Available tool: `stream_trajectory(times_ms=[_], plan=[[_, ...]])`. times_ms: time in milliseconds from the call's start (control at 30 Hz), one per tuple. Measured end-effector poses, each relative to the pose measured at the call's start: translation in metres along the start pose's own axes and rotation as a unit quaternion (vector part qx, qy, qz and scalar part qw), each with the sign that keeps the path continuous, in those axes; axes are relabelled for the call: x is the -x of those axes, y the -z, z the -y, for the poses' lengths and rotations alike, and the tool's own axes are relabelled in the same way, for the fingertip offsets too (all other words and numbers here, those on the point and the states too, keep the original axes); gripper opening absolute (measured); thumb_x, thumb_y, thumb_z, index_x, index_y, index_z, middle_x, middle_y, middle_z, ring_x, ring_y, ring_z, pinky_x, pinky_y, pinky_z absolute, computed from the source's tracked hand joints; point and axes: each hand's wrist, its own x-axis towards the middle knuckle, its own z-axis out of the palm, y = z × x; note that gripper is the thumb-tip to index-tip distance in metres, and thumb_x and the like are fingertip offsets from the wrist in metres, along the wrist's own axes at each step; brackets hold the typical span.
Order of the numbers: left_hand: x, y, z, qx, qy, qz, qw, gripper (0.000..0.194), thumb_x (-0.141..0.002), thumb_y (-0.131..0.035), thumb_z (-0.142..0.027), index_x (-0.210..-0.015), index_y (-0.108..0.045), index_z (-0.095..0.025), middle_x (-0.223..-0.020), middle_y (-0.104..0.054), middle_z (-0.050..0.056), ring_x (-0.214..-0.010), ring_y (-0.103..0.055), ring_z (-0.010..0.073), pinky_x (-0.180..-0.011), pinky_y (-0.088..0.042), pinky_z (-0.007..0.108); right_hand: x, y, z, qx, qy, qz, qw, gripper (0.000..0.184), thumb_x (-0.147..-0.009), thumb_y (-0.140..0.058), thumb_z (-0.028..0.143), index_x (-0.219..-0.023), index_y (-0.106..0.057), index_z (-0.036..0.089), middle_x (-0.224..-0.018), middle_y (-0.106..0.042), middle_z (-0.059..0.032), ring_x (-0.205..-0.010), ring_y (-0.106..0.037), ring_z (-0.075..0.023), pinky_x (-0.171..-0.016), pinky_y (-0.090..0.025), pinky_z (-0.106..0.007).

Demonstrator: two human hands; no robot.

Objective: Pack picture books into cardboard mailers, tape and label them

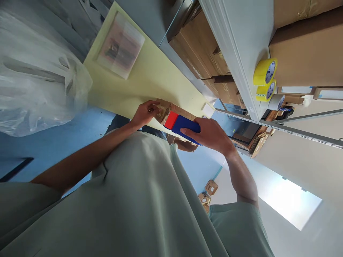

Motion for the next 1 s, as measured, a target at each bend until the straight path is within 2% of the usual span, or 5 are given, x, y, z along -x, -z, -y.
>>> stream_trajectory(times_ms=[333,467,633,767,1000], plan=[[0.016,-0.009,0.016,-0.097,-0.049,-0.058,0.992,0.043,-0.092,-0.082,-0.033,-0.133,-0.072,-0.023,-0.133,-0.07,0.013,-0.098,-0.071,0.023,-0.088,-0.06,0.036,0.004,-0.005,0.005,0.016,0.005,-0.006,1.0,0.065,-0.1,-0.055,0.085,-0.098,-0.074,0.023,-0.082,-0.074,-0.0072,-0.079,-0.069,-0.0256,-0.069,-0.041,-0.034],[0.023,0.005,0.015,-0.112,-0.044,-0.014,0.993,0.054,-0.086,-0.084,-0.027,-0.137,-0.069,-0.022,-0.136,-0.069,0.013,-0.098,-0.07,0.0218,-0.088,-0.062,0.037,0.005,-0.006,0.002,0.028,0.0,-0.007,1.0,0.067,-0.1,-0.055,0.087,-0.098,-0.073,0.023,-0.082,-0.074,-0.0074,-0.078,-0.068,-0.0252,-0.068,-0.04,-0.034],[0.045,0.013,-0.03,-0.15,-0.163,0.107,0.969,0.085,-0.085,-0.087,-0.032,-0.165,-0.057,-0.029,-0.137,-0.065,0.011,-0.117,-0.067,0.027,-0.101,-0.06,0.041,0.007,-0.007,0.001,0.044,-0.001,0.0,0.999,0.067,-0.101,-0.054,0.086,-0.101,-0.073,0.023,-0.081,-0.074,-0.0075,-0.078,-0.069,-0.026,-0.068,-0.04,-0.034],[0.04,0.0,-0.052,-0.216,-0.235,0.156,0.935,0.071,-0.086,-0.083,-0.022,-0.155,-0.067,-0.029,-0.129,-0.064,0.011,-0.118,-0.064,0.0314,-0.105,-0.058,0.046,0.008,-0.012,0.001,0.052,0.018,-0.008,0.998,0.068,-0.101,-0.053,0.086,-0.104,-0.074,0.022,-0.077,-0.073,-0.0074,-0.078,-0.07,-0.027,-0.068,-0.039,-0.034],[0.03,-0.014,-0.041,-0.31,-0.226,0.131,0.914,0.037,-0.092,-0.077,-0.018,-0.129,-0.076,-0.025,-0.118,-0.062,0.011,-0.11,-0.064,0.0292,-0.102,-0.058,0.044,0.015,-0.028,-0.016,0.055,0.006,-0.019,0.998,0.063,-0.102,-0.056,0.083,-0.1,-0.074,0.022,-0.08,-0.074,-0.0085,-0.08,-0.071,-0.0282,-0.069,-0.04,-0.035]])
